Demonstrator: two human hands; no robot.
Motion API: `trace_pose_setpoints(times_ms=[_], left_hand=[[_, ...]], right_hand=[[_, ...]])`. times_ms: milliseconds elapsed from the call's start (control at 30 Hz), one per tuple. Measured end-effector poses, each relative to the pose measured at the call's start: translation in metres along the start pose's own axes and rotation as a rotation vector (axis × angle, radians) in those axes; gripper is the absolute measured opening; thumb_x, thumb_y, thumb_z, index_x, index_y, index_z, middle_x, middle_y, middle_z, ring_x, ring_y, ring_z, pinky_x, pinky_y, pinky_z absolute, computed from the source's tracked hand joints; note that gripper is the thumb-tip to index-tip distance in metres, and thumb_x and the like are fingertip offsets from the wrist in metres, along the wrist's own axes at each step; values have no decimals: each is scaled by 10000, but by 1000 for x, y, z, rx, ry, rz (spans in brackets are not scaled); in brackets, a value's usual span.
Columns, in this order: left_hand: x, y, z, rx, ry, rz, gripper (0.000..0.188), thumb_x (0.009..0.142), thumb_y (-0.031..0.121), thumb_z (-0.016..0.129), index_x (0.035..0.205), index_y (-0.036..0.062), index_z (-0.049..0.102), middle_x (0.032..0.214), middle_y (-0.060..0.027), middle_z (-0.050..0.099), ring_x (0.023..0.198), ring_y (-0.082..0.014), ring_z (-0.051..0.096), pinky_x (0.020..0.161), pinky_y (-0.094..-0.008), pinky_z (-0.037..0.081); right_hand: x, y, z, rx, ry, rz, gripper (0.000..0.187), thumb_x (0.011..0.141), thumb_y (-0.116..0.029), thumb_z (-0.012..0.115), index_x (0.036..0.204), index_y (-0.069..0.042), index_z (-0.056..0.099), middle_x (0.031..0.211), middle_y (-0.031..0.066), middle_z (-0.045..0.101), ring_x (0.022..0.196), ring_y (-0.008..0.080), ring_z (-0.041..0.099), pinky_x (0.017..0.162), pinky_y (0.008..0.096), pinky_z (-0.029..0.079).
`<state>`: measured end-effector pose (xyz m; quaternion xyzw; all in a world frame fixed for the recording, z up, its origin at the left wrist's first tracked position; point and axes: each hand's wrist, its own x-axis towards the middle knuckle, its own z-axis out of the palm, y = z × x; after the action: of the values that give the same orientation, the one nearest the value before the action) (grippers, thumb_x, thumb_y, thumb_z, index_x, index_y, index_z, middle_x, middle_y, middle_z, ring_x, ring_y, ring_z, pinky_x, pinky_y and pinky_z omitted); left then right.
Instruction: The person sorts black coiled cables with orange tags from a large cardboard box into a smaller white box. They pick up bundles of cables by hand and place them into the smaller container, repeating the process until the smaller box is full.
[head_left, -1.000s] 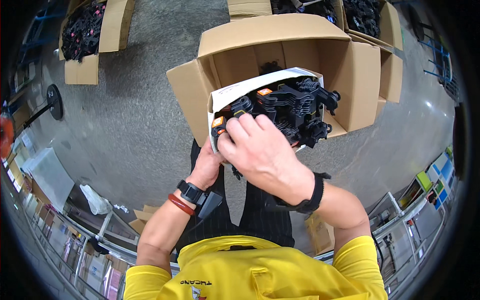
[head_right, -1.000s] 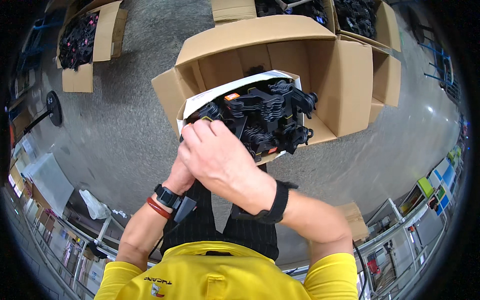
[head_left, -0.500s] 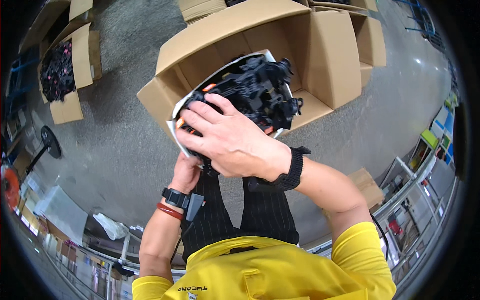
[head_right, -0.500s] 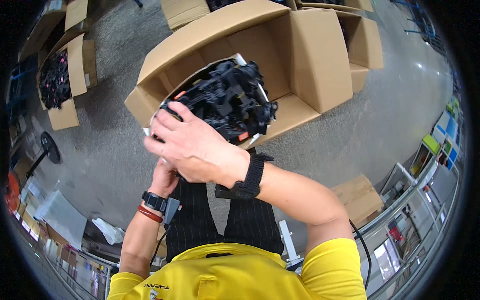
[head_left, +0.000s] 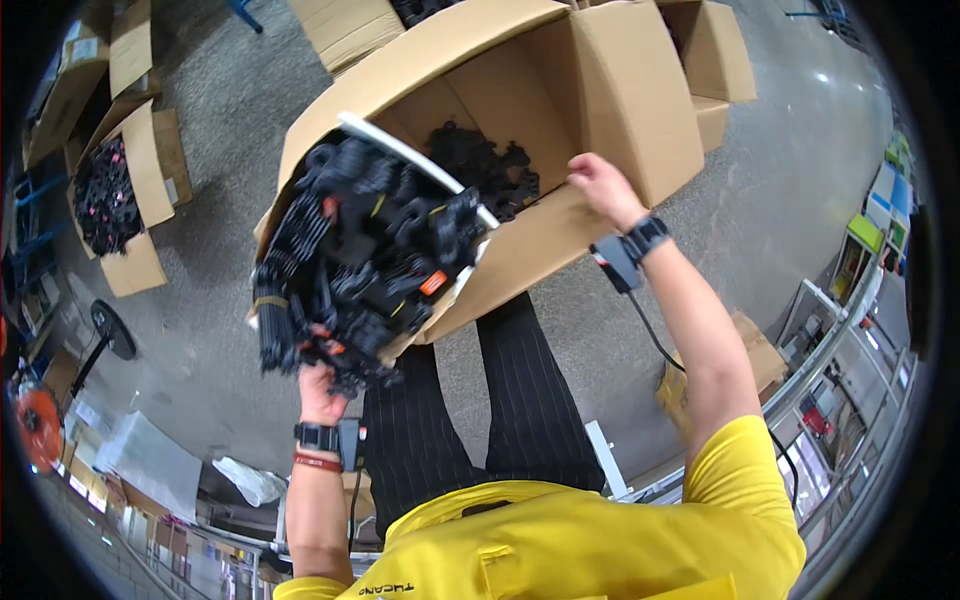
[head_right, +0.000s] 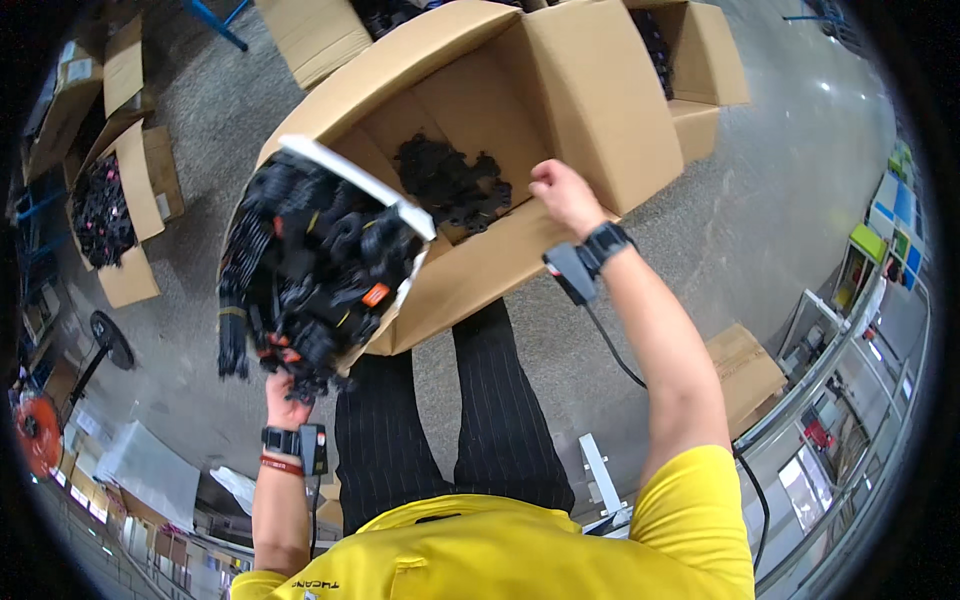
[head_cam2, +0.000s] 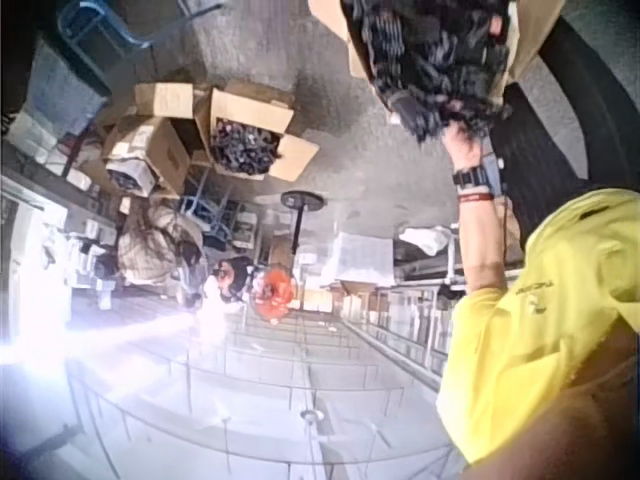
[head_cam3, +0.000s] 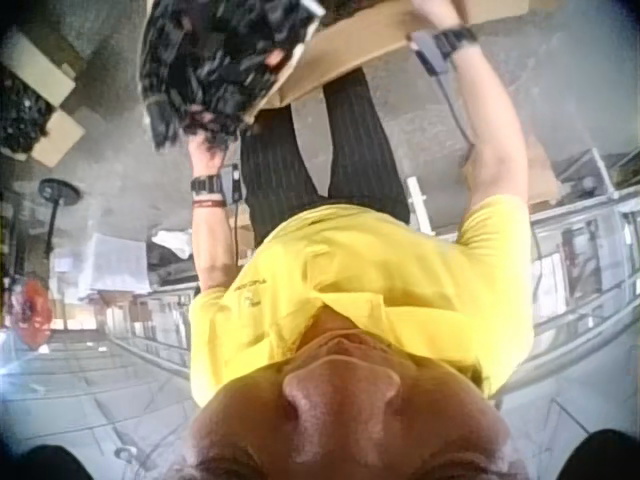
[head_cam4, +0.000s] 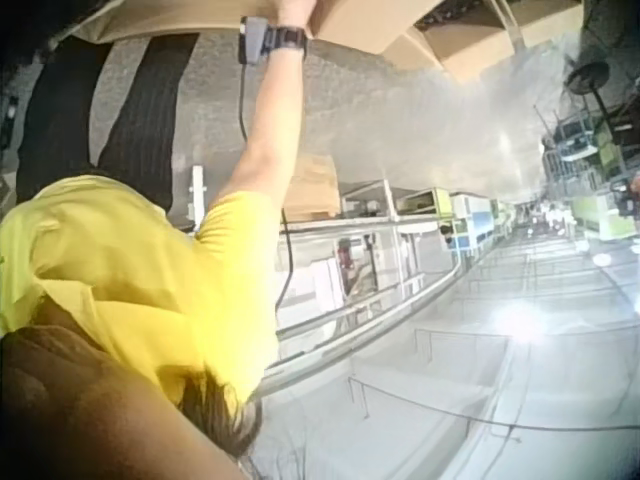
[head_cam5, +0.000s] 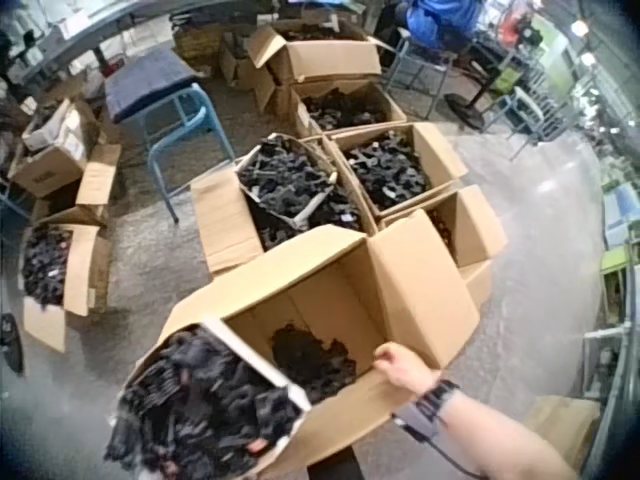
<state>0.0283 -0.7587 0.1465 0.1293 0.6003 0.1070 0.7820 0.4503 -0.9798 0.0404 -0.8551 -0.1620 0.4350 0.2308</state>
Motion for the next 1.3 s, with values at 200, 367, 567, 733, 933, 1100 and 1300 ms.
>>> trace_pose_setpoints(times_ms=[200, 367, 567, 733, 933, 1100, 1300], left_hand=[[-11, 8, -47, -167, 30, -118, 307, 784, 155, 582, 1063, 37, 538, 1039, -94, 601, 965, -240, 576, 881, -372, 462], [-11, 8, -49, -236, -39, -121, 360, 804, 192, 575, 1133, 56, 518, 1093, -88, 595, 990, -250, 569, 879, -385, 462], [4, 11, -10, -202, 15, -57, 328, 745, 95, 567, 1068, 54, 533, 1025, -79, 606, 940, -232, 587, 852, -368, 474], [17, -4, -1, -193, -23, -39, 416, 710, 141, 598, 1108, 41, 531, 1068, -87, 600, 972, -253, 574, 868, -388, 462], [26, -22, 38, -230, -105, -43, 363, 764, 70, 478, 1123, 20, 497, 1075, -101, 583, 1010, -260, 551, 920, -412, 423], [25, -28, 57, -206, 78, -9, 290, 752, 39, 445, 1031, 21, 521, 1049, -108, 589, 964, -259, 573, 857, -417, 463], [22, -20, 82, -83, -56, 78, 335, 780, 67, 468, 1110, 41, 517, 1010, -46, 607, 892, -199, 599, 793, -363, 494]], right_hand=[[51, 7, 69, -338, -95, 130, 652, 691, -207, 701, 1249, -41, 405, 1241, 229, 432, 1151, 363, 430, 963, 402, 372], [72, 3, 113, -270, 113, 163, 718, 658, -269, 737, 1260, -55, 407, 1251, 220, 442, 1137, 364, 447, 943, 400, 394], [83, 28, 99, -88, -13, 127, 584, 651, -276, 738, 1125, 6, 546, 1143, 199, 555, 1083, 320, 516, 918, 361, 404], [48, -6, 53, 92, 100, 47, 394, 709, -210, 698, 982, 20, 532, 829, 117, 605, 759, 195, 588, 704, 307, 467], [-51, -81, -11, 632, 382, -113, 275, 840, -61, 579, 1053, 13, 422, 929, 85, 549, 776, 125, 579, 694, 242, 482], [-121, -170, -22, 392, 518, -779, 318, 774, 52, 571, 1028, -34, 400, 978, 140, 553, 891, 231, 570, 764, 326, 480], [-98, -222, 26, -135, 258, -1225, 435, 606, -152, 704, 989, -77, 511, 1159, 117, 526, 1020, 298, 505, 853, 411, 409]])
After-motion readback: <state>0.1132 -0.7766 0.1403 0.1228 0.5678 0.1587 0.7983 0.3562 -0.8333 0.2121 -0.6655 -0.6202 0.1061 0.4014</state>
